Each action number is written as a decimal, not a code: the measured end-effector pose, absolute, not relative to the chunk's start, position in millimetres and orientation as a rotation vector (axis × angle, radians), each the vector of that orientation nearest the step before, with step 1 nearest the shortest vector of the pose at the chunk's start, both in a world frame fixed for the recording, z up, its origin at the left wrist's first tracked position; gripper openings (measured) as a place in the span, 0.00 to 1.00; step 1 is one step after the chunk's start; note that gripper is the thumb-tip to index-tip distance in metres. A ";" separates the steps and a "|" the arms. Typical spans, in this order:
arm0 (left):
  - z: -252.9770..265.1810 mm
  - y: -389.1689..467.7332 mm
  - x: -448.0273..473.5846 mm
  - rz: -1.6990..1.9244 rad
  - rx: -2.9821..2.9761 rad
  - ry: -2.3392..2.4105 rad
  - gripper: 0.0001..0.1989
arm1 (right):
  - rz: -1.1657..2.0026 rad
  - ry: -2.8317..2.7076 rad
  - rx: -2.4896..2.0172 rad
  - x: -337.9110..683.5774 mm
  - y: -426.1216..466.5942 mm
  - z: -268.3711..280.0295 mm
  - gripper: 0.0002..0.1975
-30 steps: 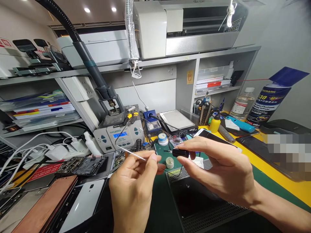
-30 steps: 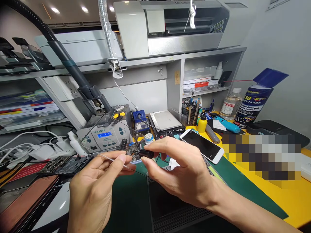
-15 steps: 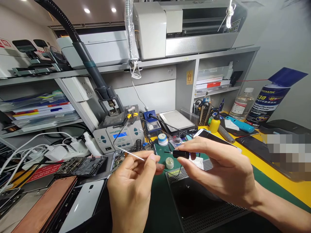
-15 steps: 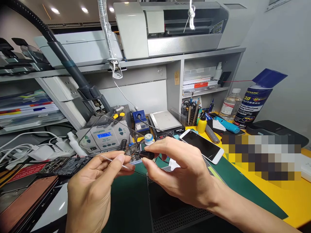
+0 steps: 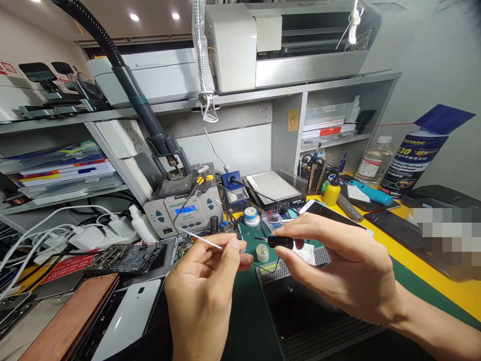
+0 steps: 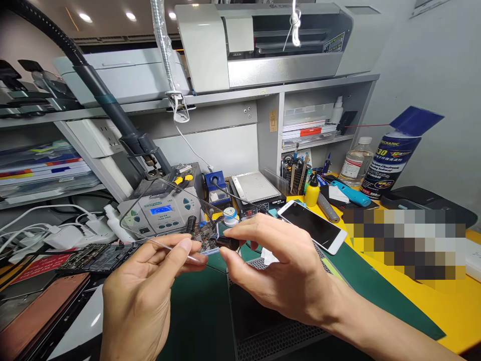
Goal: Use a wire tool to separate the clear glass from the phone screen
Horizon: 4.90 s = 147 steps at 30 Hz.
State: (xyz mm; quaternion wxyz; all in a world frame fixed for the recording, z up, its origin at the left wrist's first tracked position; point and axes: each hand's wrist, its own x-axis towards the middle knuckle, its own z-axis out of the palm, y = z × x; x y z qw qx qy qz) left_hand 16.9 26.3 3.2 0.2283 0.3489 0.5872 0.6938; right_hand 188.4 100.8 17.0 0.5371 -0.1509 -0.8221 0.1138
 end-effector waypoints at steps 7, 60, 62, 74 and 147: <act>4.1 26.4 16.7 1.913 0.956 1.618 0.14 | 0.267 -1.972 -0.353 188.4 100.0 19.7 0.10; 2.9 27.2 13.0 1.976 0.889 1.568 0.14 | 0.246 -2.044 -0.297 189.8 94.3 16.9 0.12; 3.4 27.9 13.2 1.973 0.887 1.567 0.14 | 0.250 -2.052 -0.288 189.1 94.3 16.9 0.11; 4.8 27.9 13.5 1.965 0.866 1.588 0.14 | 0.265 -2.088 -0.284 191.5 92.8 16.9 0.12; 16.7 14.0 33.7 1.402 1.379 1.422 0.12 | -0.026 -1.916 -0.332 194.1 88.7 33.6 0.10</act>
